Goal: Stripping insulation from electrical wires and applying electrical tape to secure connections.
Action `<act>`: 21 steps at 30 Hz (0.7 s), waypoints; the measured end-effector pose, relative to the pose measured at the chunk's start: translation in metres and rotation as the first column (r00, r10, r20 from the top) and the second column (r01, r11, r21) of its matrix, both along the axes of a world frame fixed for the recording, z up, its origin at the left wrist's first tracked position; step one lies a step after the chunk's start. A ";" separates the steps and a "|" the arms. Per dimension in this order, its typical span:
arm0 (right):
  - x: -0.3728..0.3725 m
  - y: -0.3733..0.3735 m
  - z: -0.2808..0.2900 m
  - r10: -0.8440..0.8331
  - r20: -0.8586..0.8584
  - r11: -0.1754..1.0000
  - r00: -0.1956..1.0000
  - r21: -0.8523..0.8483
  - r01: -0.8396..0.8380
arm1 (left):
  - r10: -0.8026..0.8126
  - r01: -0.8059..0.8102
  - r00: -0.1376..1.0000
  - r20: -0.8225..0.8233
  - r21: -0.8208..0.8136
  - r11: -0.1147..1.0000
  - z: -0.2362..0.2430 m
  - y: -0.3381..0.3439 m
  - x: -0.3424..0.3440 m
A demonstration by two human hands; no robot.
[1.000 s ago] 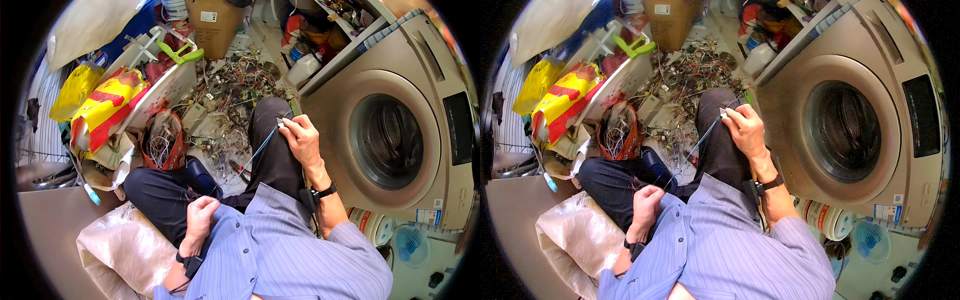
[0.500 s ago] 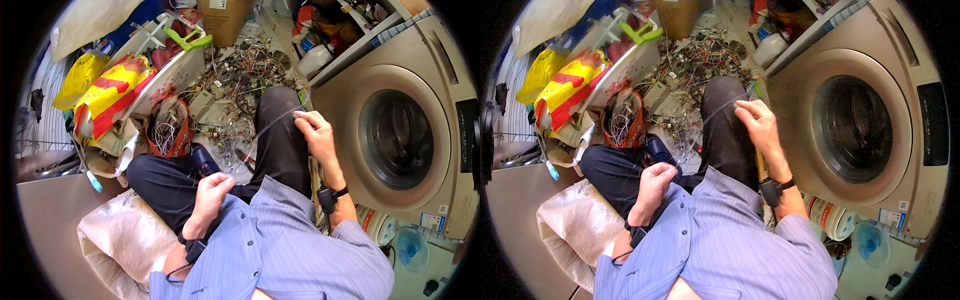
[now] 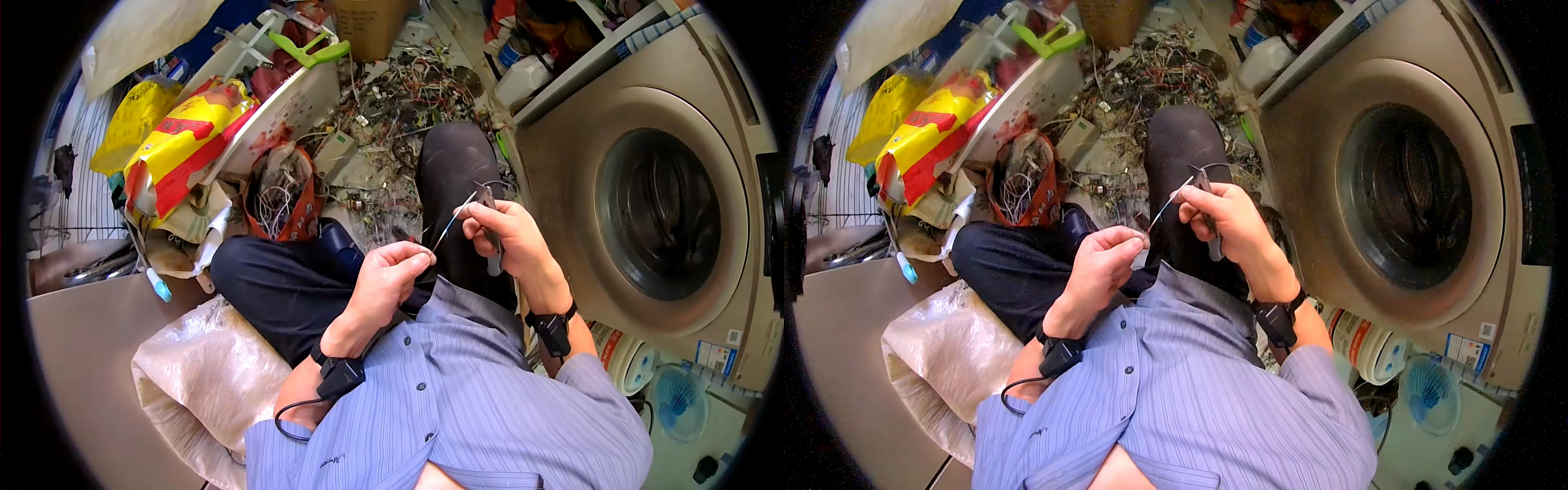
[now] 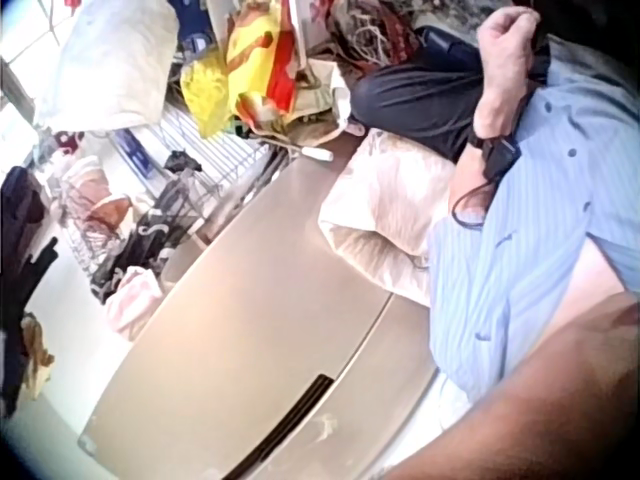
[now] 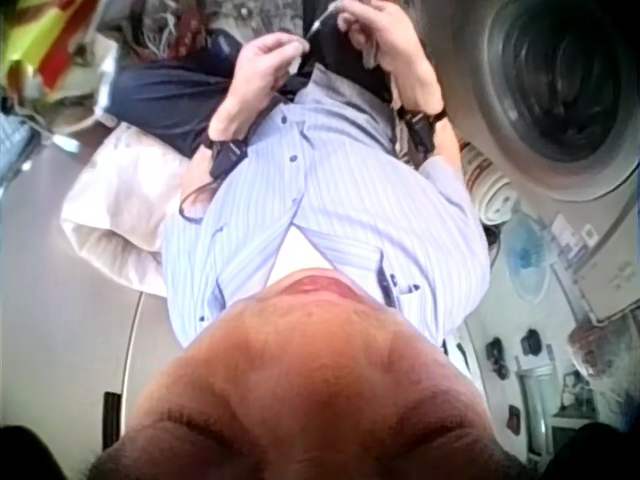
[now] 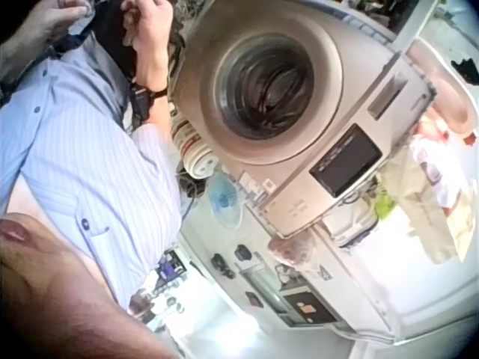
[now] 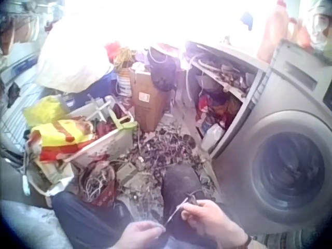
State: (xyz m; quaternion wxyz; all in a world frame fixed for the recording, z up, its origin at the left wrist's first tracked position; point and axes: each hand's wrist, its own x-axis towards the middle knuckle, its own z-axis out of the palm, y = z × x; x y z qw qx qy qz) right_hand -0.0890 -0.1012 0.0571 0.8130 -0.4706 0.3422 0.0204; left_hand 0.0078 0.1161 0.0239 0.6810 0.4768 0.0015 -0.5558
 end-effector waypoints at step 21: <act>0.021 -0.017 -0.004 0.132 -0.156 0.538 0.979 -0.818 -0.203 | 0.052 -0.059 0.995 0.083 0.076 0.995 -0.011 -0.047 0.004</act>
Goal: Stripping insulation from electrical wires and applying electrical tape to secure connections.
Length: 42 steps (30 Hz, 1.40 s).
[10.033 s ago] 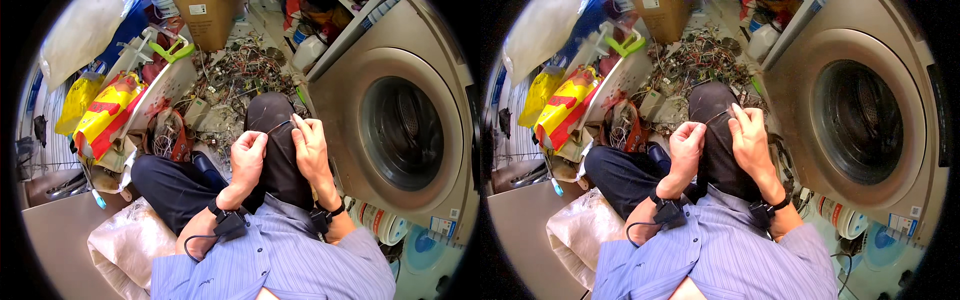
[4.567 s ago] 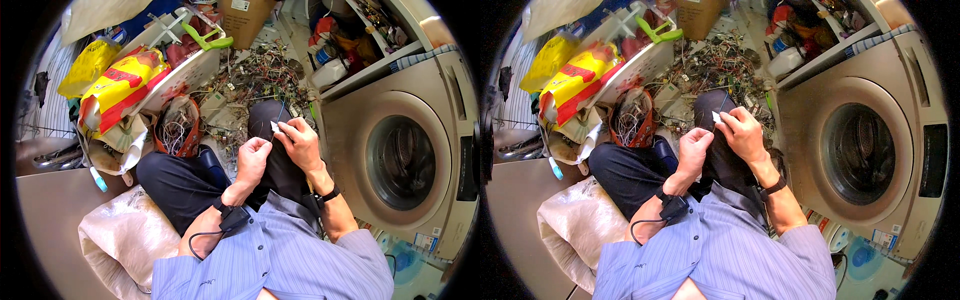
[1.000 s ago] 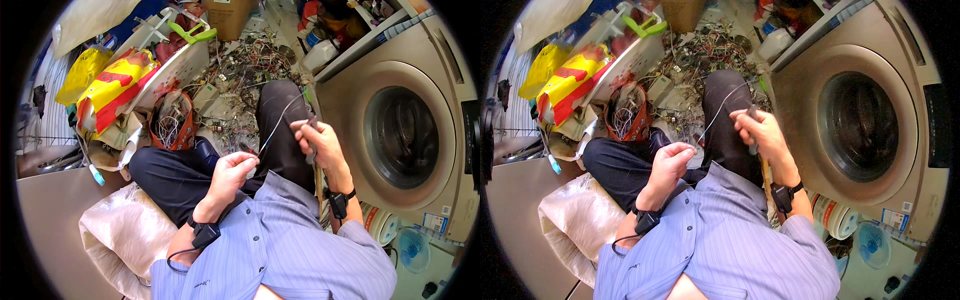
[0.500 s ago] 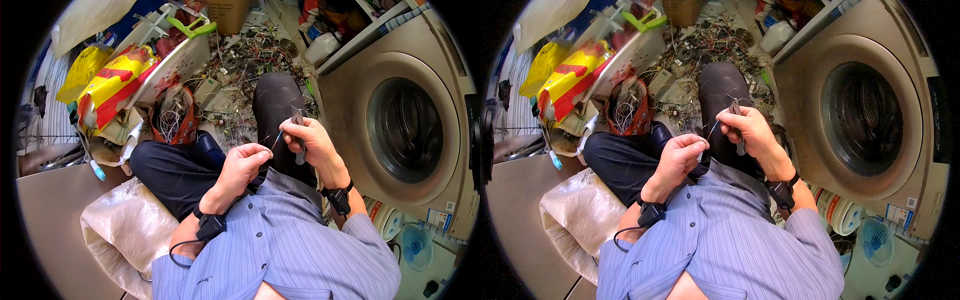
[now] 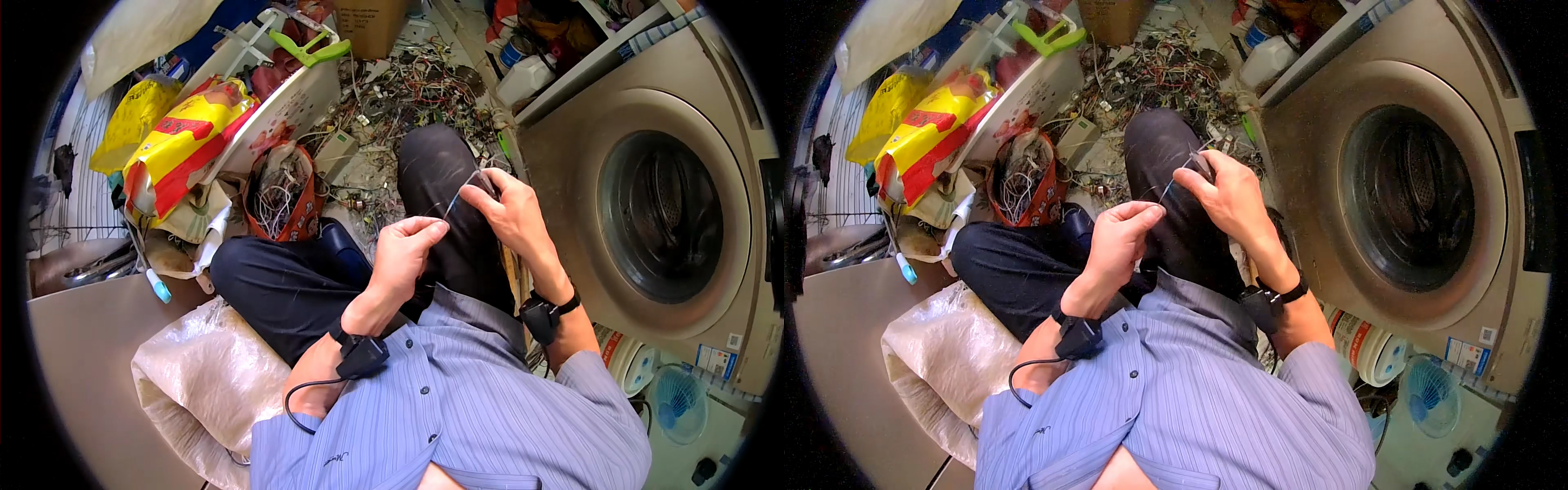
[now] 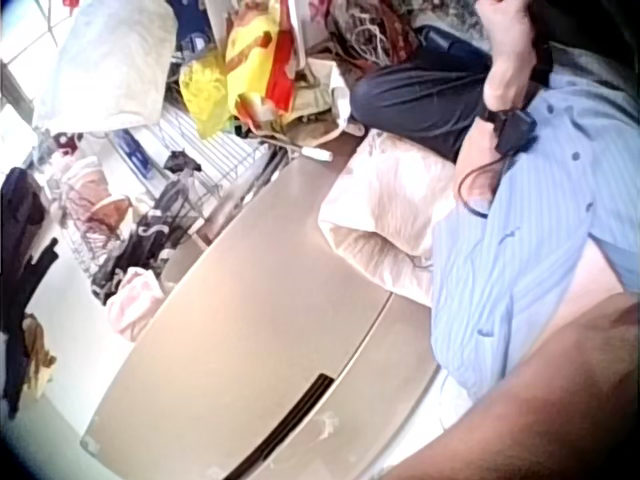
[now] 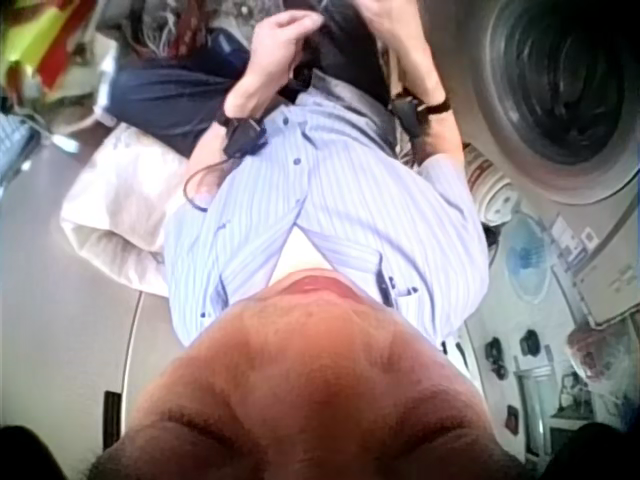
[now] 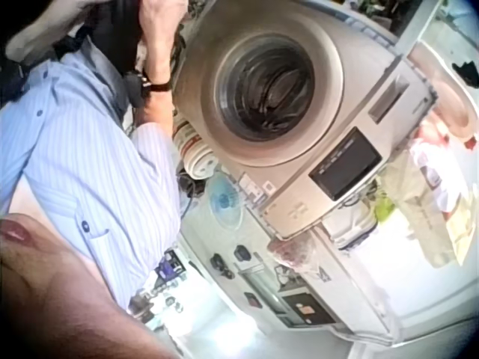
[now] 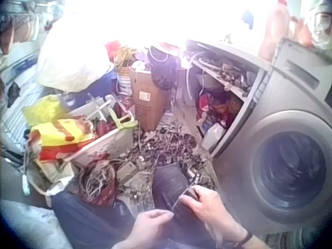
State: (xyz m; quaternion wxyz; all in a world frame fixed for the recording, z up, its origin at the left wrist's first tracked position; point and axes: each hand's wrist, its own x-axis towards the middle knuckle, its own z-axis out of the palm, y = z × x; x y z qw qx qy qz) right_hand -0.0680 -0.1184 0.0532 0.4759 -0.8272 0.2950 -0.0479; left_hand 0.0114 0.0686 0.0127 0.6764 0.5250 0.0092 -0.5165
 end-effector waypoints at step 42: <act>-0.020 0.015 -0.034 0.325 0.315 0.819 0.892 -0.565 -0.099 | 0.088 -0.087 0.996 0.020 -0.038 0.995 -0.031 0.010 0.004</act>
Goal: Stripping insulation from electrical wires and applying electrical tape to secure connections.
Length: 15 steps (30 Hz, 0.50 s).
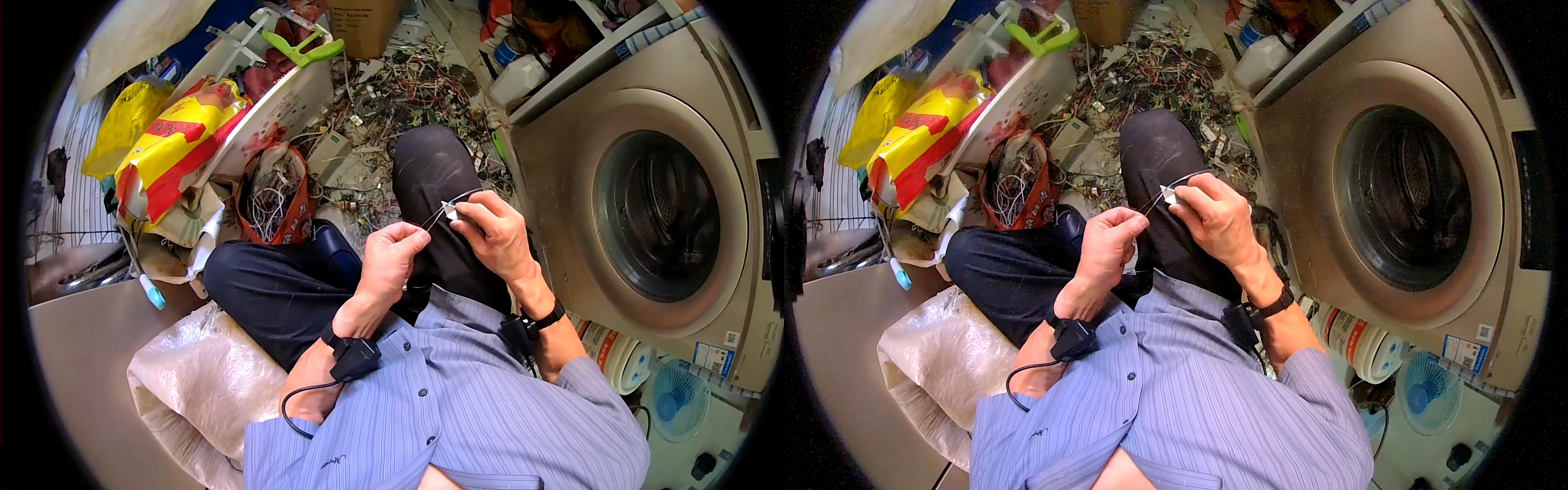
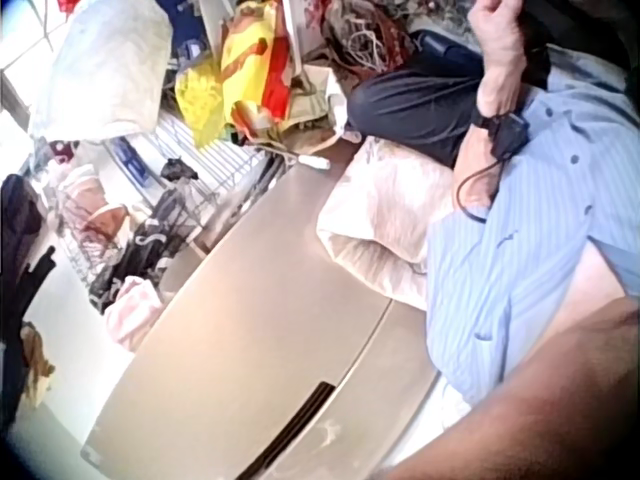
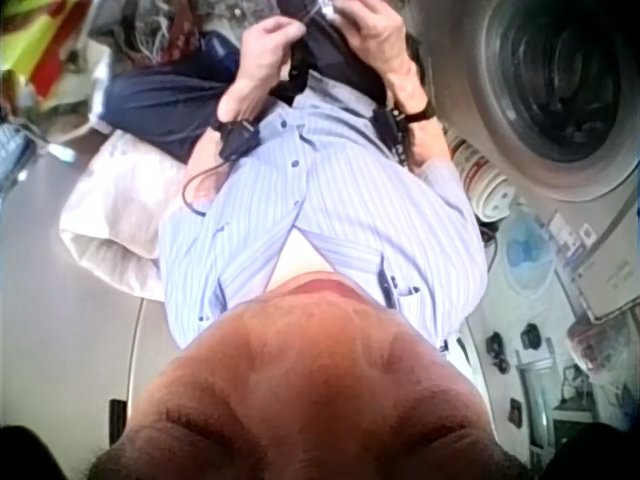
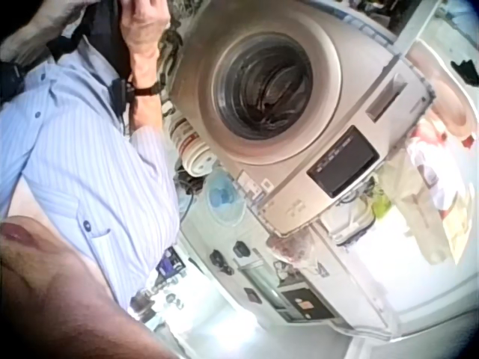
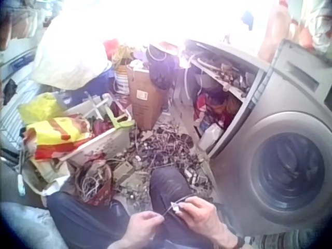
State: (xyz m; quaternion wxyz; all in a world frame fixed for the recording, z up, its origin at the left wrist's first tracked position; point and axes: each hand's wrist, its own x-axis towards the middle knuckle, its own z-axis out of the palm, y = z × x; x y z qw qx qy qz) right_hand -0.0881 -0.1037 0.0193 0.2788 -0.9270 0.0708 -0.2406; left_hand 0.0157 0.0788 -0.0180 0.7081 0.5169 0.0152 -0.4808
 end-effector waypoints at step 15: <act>-0.006 -0.004 0.010 0.062 -0.023 0.996 0.998 -0.061 -0.064 | -0.248 0.246 0.967 0.050 0.049 0.968 0.010 0.013 0.020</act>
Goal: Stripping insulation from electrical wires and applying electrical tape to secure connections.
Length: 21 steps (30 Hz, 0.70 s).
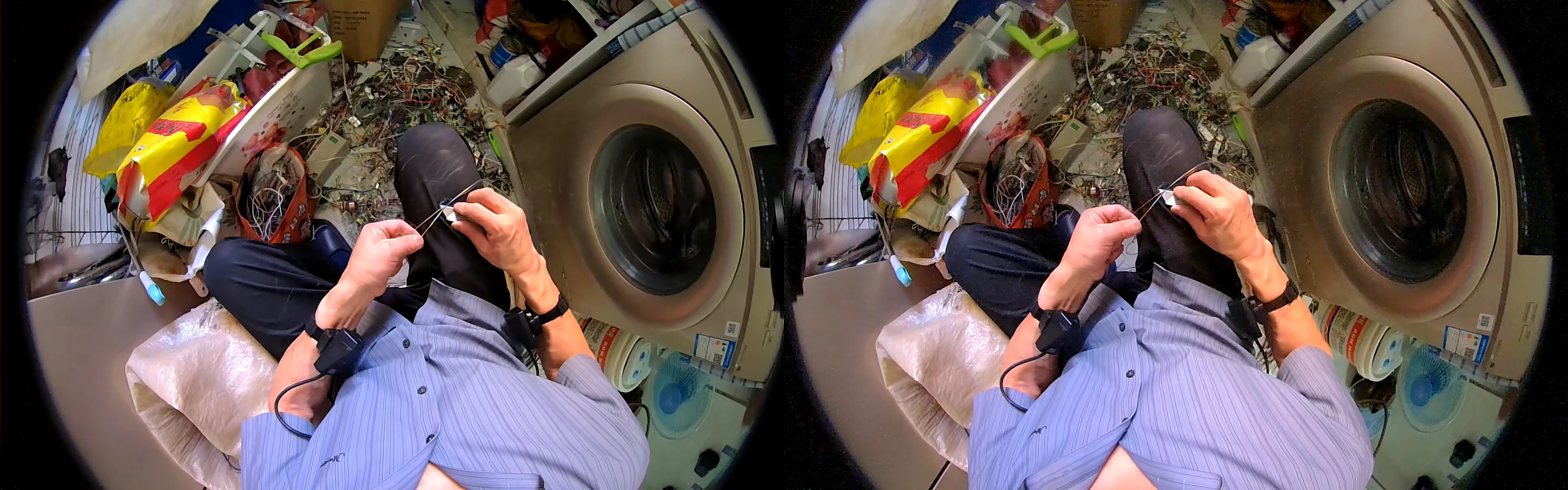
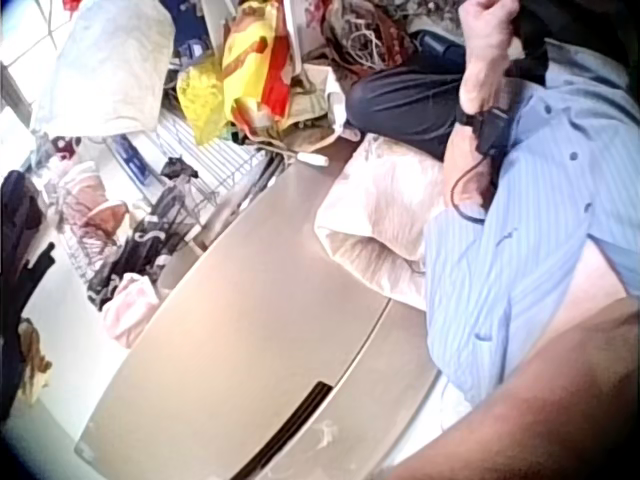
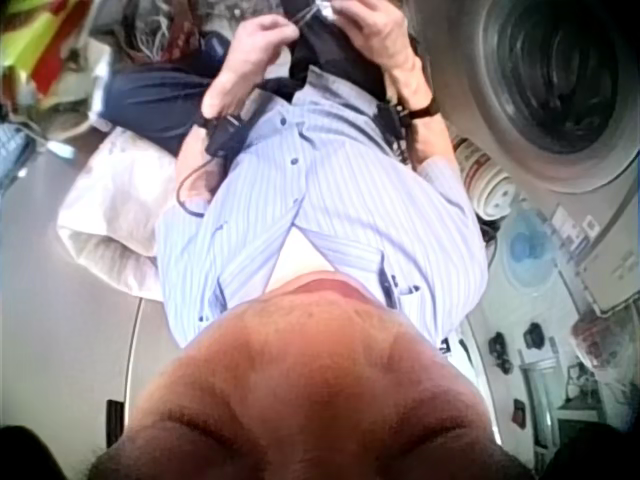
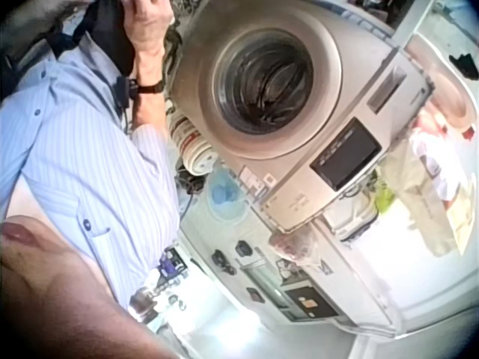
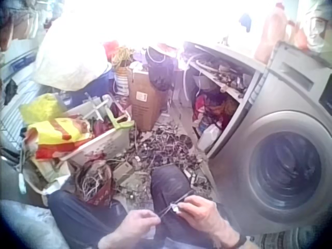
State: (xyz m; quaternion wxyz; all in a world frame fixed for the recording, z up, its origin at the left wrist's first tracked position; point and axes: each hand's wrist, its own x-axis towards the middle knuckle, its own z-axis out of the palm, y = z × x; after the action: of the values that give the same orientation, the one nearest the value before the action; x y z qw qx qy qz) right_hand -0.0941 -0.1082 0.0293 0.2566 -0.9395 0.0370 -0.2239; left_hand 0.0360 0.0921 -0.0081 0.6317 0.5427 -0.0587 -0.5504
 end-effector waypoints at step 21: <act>-0.008 -0.003 0.006 0.003 -0.084 0.998 0.996 0.056 0.002 | -0.208 0.205 0.977 0.044 0.062 0.977 0.003 0.000 0.028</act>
State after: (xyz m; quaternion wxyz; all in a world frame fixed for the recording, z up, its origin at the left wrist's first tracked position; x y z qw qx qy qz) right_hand -0.1021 -0.1110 0.0352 0.2812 -0.9405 0.0540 -0.1830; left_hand 0.0641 0.0918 -0.0051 0.5536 0.5651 -0.1149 -0.6009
